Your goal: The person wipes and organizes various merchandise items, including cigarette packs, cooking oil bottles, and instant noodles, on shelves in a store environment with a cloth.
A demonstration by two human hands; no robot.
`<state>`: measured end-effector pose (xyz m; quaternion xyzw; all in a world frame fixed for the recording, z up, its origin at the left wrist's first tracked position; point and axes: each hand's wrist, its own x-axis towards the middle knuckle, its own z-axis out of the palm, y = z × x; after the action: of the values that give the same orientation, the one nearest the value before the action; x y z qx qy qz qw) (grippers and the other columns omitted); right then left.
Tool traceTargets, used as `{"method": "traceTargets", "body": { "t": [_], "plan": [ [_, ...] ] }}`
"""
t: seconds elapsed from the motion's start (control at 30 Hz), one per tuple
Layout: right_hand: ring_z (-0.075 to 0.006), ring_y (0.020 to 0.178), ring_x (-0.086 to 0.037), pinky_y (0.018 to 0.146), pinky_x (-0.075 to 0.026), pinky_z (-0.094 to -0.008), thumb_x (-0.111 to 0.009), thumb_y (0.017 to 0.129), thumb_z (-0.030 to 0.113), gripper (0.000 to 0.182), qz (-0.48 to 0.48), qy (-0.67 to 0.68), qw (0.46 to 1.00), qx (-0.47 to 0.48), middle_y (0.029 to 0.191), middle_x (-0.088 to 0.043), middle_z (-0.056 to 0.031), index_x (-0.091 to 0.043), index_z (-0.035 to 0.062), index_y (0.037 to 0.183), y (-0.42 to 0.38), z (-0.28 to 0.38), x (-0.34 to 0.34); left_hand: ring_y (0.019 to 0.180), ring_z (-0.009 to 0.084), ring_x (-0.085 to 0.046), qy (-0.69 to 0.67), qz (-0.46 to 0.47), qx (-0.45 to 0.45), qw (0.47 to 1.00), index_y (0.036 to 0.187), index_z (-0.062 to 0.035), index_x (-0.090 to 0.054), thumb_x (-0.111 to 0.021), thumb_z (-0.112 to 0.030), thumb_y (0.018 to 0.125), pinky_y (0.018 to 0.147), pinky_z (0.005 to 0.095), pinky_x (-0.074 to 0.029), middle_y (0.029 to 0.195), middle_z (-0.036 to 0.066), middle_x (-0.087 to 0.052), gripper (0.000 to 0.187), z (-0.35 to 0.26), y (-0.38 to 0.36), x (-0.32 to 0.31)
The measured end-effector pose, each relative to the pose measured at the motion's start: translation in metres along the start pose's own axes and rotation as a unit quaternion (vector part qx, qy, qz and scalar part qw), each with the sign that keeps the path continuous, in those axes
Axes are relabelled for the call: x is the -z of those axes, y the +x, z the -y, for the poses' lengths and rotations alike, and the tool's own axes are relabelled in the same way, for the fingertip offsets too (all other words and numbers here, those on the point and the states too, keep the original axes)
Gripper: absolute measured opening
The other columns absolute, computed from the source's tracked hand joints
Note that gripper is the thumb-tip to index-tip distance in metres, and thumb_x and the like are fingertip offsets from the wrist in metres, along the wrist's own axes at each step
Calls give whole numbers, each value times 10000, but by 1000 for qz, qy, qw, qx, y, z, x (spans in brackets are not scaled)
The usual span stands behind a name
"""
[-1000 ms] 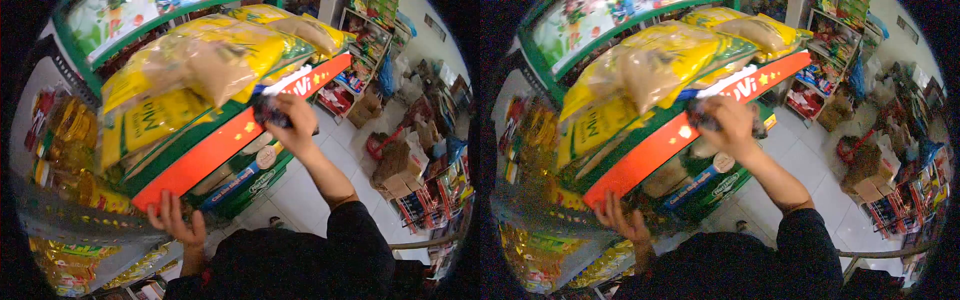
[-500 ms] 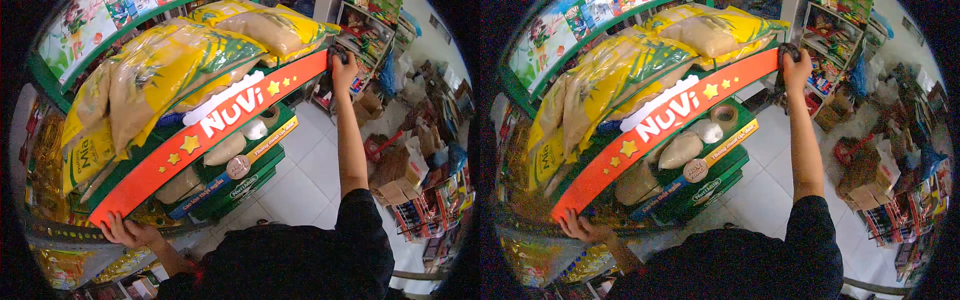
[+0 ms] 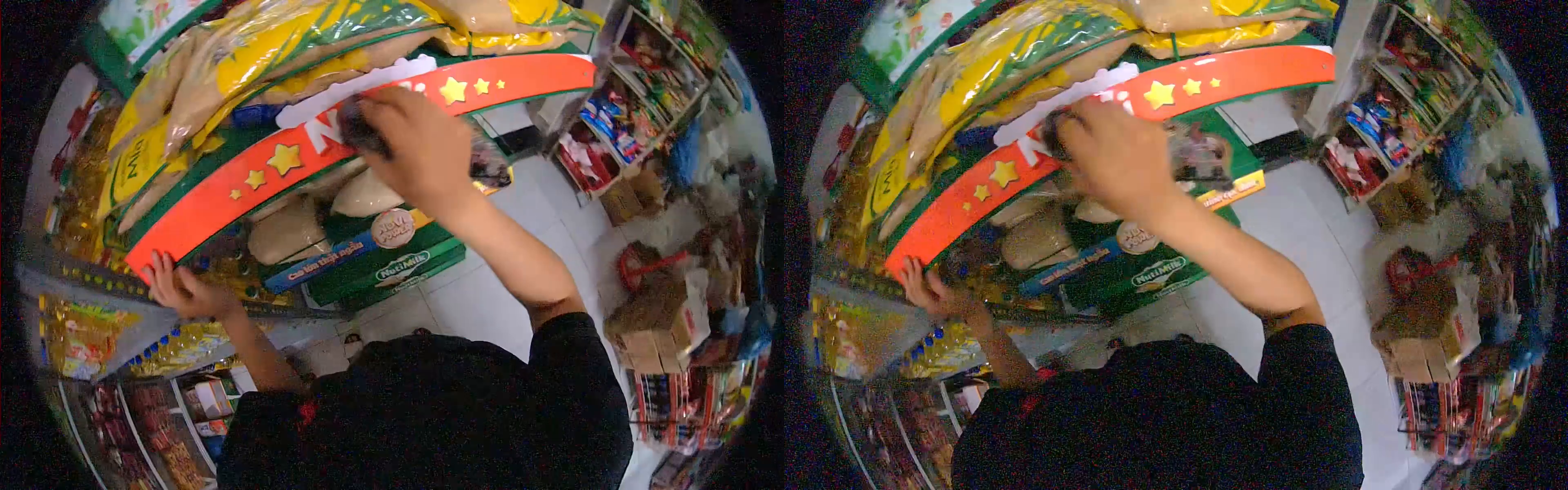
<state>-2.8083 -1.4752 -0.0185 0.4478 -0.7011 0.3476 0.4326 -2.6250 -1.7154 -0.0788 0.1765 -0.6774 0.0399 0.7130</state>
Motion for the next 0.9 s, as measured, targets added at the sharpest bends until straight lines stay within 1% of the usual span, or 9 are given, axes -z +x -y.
{"method": "traceTargets", "body": {
  "t": [0.07, 0.13, 0.17, 0.27, 0.4, 0.53, 0.6, 0.67, 0.9],
  "plan": [
    [-270, 745, -567, 636, -466, -345, -684, 538, 113, 379, -5, 34, 999, 4, 852, -569, -72, -555, 74, 892, 8, 11, -6, 1112, 295, -400, -25, -11, -23, 999, 967, -18, -592, -472, -45, 760, 964, 429, -223, 1097, 107, -548, 241, 3, -2, 5],
    [-276, 741, -564, 631, -463, -338, -673, 564, 102, 346, -79, 37, 996, 14, 830, -562, -83, -549, 62, 885, 9, -15, -7, 1138, 286, -393, 61, 95, -20, 993, 1043, -37, -570, -464, -94, 770, 991, 457, -139, 1146, 81, -525, 298, 3, 0, 16],
    [-287, 737, -562, 630, -457, -337, -660, 583, 80, 293, -84, 55, 993, -67, 807, -554, -99, -543, 47, 850, 17, -17, 7, 1167, 273, -376, 30, 117, -7, 993, 1086, -53, -553, -461, -130, 774, 998, 477, -71, 1182, 61, -502, 335, 4, 2, 19],
    [-290, 743, -559, 634, -444, -346, -655, 583, 54, 286, -140, -14, 985, -103, 804, -554, -109, -533, 39, 841, 20, -21, 7, 1186, 266, -358, 53, 153, -15, 987, 1079, -69, -560, -465, -119, 769, 997, 477, -78, 1190, 66, -494, 328, 2, 2, 28],
    [-294, 793, -547, 662, -449, -341, -671, 559, 55, 325, -107, 55, 989, -81, 845, -557, -113, -535, 50, 854, 18, 24, -16, 1170, 263, -382, 51, 144, -24, 988, 1093, -93, -555, -471, -117, 760, 995, 486, -76, 1175, 55, -507, 345, 8, 1, 27],
    [-297, 789, -552, 679, -454, -336, -652, 564, 31, 333, -95, 89, 991, -36, 857, -560, -109, -535, 41, 875, 13, 31, -19, 1150, 254, -407, 29, 152, -33, 987, 1054, -89, -572, -474, -111, 748, 990, 482, -100, 1157, 43, -523, 322, 14, 4, 34],
    [-288, 735, -546, 610, -447, -346, -643, 570, 34, 279, -96, 83, 989, -80, 779, -550, -111, -538, 43, 829, 12, 18, -6, 1119, 273, -428, 30, 162, -42, 985, 1023, -58, -571, -478, -86, 743, 988, 450, -162, 1149, 77, -524, 296, 13, 12, 43],
    [-304, 700, -538, 603, -431, -347, -640, 577, 26, 239, -131, 74, 980, -133, 750, -541, -124, -514, 29, 780, 11, 25, -6, 1083, 293, -447, -61, 120, 32, 990, 1008, -19, -559, -483, -49, 738, 968, 404, -244, 1140, 121, -517, 282, 8, 15, 46],
    [-270, 755, -555, 611, -459, -346, -658, 582, 117, 299, -10, 151, 989, 5, 856, -549, -90, -539, 63, 850, 20, 129, -66, 1042, 298, -460, -95, 60, 108, 988, 969, 9, -543, -506, -6, 698, 913, 385, -322, 1070, 151, -530, 274, 7, 13, 39]
  ]
}}
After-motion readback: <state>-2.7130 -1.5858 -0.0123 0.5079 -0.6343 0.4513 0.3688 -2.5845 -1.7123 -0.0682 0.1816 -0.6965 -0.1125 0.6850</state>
